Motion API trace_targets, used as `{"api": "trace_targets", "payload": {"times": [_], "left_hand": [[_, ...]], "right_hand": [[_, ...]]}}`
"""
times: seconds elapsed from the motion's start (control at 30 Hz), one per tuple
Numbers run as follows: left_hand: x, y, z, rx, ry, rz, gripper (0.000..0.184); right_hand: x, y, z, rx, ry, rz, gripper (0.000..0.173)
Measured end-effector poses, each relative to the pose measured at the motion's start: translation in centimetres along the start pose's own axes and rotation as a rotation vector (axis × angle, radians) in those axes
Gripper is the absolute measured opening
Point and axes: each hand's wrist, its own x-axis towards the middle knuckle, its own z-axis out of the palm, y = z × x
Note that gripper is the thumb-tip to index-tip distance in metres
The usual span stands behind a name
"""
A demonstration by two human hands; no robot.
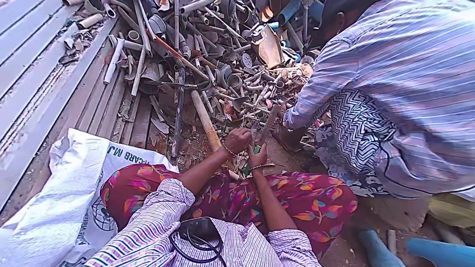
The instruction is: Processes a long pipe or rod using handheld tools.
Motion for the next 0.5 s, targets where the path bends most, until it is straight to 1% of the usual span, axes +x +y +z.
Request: {"api": "trace_targets", "payload": {"times": [0.03,0.07,0.1,0.13,0.2,0.23,0.27,0.3,0.33,0.37,0.4,0.43,0.5], "left_hand": [[0.0,-1.3,1.4,0.061,0.139,0.081,0.027],[0.1,-0.6,-0.4,0.034,-0.038,-0.006,0.026],[0.3,-0.9,-0.4,0.0,-0.015,-0.037,0.022],[0.4,-0.7,-0.9,-0.063,-0.006,-0.116,0.022],[1.5,0.9,-4.0,-0.225,-0.179,-0.441,0.029],[2.0,0.9,-4.9,-0.291,-0.203,-0.545,0.032],[2.1,0.3,-5.0,-0.333,-0.183,-0.592,0.033],[1.9,-0.8,-4.5,-0.349,-0.137,-0.595,0.034],[1.5,-2.3,-3.2,-0.335,-0.058,-0.556,0.036],[1.3,-3.4,-2.3,-0.328,-0.015,-0.531,0.041],[1.2,-3.8,-2.0,-0.318,-0.014,-0.523,0.044],[1.2,-3.7,-1.9,-0.312,-0.028,-0.514,0.042],[1.2,-3.1,-1.9,-0.329,-0.035,-0.484,0.029]], "right_hand": [[0.0,0.0,0.2,-0.007,-0.005,-0.019,0.046],[-0.1,0.0,0.3,0.001,-0.015,-0.03,0.045],[0.0,0.0,0.4,0.021,-0.033,-0.029,0.045],[0.0,0.0,0.5,0.049,-0.063,-0.013,0.046],[0.1,0.1,0.8,0.143,-0.113,0.022,0.049],[0.2,0.2,1.0,0.2,-0.122,0.043,0.049],[0.3,0.4,1.2,0.27,-0.126,0.066,0.047],[0.3,0.5,1.3,0.365,-0.134,0.101,0.044],[0.3,0.3,1.3,0.478,-0.141,0.149,0.041],[0.4,0.0,1.3,0.593,-0.148,0.206,0.036],[0.4,-0.2,1.2,0.694,-0.157,0.263,0.032],[0.4,-0.4,1.1,0.768,-0.171,0.317,0.029],[0.7,-0.4,1.1,0.842,-0.197,0.397,0.027]]}}
